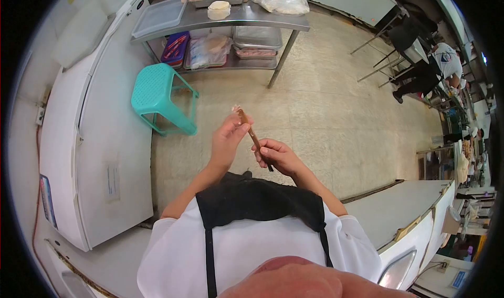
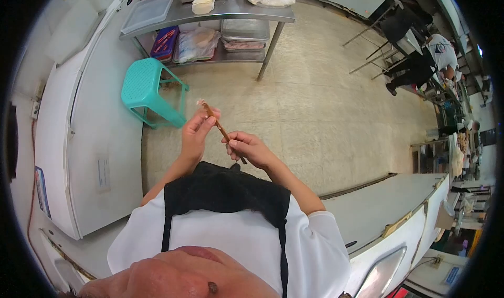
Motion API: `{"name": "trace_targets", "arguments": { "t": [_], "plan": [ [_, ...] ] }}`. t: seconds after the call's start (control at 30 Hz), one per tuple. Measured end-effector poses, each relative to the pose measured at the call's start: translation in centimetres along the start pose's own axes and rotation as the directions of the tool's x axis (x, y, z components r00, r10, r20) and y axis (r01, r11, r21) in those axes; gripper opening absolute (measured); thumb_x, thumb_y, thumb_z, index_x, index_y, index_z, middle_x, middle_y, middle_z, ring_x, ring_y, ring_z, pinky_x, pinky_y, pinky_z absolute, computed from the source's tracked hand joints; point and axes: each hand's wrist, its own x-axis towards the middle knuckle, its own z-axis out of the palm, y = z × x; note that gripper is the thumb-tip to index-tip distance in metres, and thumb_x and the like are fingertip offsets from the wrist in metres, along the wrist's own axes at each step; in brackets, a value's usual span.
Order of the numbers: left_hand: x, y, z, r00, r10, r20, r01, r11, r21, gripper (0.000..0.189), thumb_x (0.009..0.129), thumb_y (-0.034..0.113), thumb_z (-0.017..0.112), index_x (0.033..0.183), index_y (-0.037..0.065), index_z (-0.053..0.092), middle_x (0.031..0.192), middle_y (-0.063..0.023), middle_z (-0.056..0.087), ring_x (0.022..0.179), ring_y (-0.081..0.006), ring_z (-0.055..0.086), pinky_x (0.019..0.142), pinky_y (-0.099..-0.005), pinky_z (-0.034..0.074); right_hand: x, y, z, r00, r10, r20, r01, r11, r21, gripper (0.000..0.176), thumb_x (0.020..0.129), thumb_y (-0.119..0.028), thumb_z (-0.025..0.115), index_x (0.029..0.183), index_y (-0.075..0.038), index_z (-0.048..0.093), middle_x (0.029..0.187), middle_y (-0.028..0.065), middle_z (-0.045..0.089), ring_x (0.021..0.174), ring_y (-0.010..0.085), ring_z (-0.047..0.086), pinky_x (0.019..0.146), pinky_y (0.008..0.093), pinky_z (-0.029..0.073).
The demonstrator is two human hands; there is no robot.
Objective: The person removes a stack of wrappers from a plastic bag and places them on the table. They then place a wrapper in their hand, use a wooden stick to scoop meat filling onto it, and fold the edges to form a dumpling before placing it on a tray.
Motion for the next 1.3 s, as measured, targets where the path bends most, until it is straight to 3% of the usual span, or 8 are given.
{"name": "trace_targets", "arguments": {
  "t": [0.23,0.33,0.43,0.63,0.73,0.83,1.03,1.3],
  "plan": [
    [1.6,0.7,1.6,0.991,-0.06,0.123,0.054,0.997,0.048,0.019,0.095,0.012,0.056,0.108,0.001,0.063,0.112,-0.0059,0.059,0.108,-0.0168,0.055,0.095,-0.0342,0.043,-0.6,0.2,-0.8,0.995,-0.093,-0.048,0.094,0.996,0.013,0.022,0.096,-0.018,0.055,0.114,-0.005,0.056,0.083,0.0007,0.057,0.074,0.0102,0.056,0.066,0.0245,0.046],
    [2.1,0.3,2.0,0.986,0.0,0.166,-0.002,1.0,0.01,0.02,0.094,0.011,0.056,0.11,0.001,0.062,0.113,-0.0059,0.059,0.11,-0.0171,0.055,0.097,-0.0342,0.042,-0.2,0.4,-1.4,0.987,-0.149,-0.057,0.149,0.989,-0.015,0.021,0.094,-0.017,0.058,0.111,-0.006,0.055,0.082,0.0015,0.058,0.073,0.0106,0.056,0.064,0.0249,0.046],
    [2.4,0.7,1.1,0.989,0.03,0.147,-0.042,0.996,0.08,0.019,0.095,0.009,0.055,0.11,0.0,0.063,0.115,-0.0064,0.059,0.111,-0.0175,0.055,0.099,-0.0345,0.04,0.6,-0.7,-0.9,0.992,-0.114,-0.055,0.111,0.992,-0.057,0.014,0.094,-0.017,0.058,0.104,-0.008,0.054,0.084,0.0034,0.057,0.069,0.012,0.054,0.062,0.0256,0.043],
    [3.5,0.7,-1.7,0.992,0.119,0.043,-0.124,0.983,0.136,0.021,0.096,0.01,0.054,0.113,0.001,0.062,0.116,-0.0061,0.06,0.11,-0.0164,0.056,0.096,-0.0308,0.042,3.7,-2.8,-0.3,0.998,-0.03,-0.05,0.027,0.998,-0.055,0.027,0.097,-0.024,0.054,0.116,-0.006,0.054,0.086,0.0038,0.058,0.074,0.012,0.053,0.067,0.0256,0.042],
    [4.1,1.0,-3.2,0.995,0.102,-0.019,-0.099,0.987,0.126,0.024,0.095,0.011,0.056,0.116,0.001,0.06,0.116,-0.0061,0.059,0.11,-0.0163,0.055,0.096,-0.0314,0.043,5.5,-3.7,0.0,0.999,-0.013,0.036,0.015,0.997,-0.073,0.033,0.097,-0.028,0.052,0.122,-0.005,0.053,0.086,0.003,0.058,0.077,0.0118,0.052,0.07,0.026,0.042],
    [4.4,2.4,-4.2,0.994,-0.03,-0.105,0.031,0.999,0.011,0.028,0.094,0.012,0.057,0.12,0.0,0.056,0.115,-0.0066,0.059,0.108,-0.0163,0.055,0.094,-0.0326,0.044,7.9,-3.6,-0.1,0.991,-0.066,0.114,0.075,0.994,-0.075,0.024,0.095,-0.02,0.056,0.115,-0.007,0.053,0.085,0.0015,0.056,0.076,0.0115,0.052,0.069,0.0257,0.042],
    [5.1,1.2,-7.7,0.976,-0.011,-0.216,0.0,0.999,-0.055,0.024,0.096,0.012,0.053,0.117,0.001,0.054,0.116,-0.0088,0.06,0.103,-0.0156,0.057,0.09,-0.0329,0.046,12.8,-2.9,0.9,0.975,-0.023,0.222,0.041,0.996,-0.075,0.018,0.095,-0.017,0.057,0.109,-0.008,0.05,0.084,0.0019,0.055,0.07,0.0111,0.052,0.065,0.0251,0.044],
    [12.3,-1.7,-12.9,0.979,-0.094,-0.18,0.076,0.992,-0.103,0.02,0.094,0.014,0.058,0.108,0.0,0.062,0.11,-0.0064,0.063,0.1,-0.0137,0.058,0.092,-0.0325,0.046,18.9,-3.8,-0.3,0.998,0.014,0.06,-0.011,0.999,-0.053,0.021,0.097,-0.023,0.052,0.115,-0.011,0.048,0.08,0.0018,0.059,0.06,0.0091,0.053,0.052,0.0215,0.036]
  ]
}}
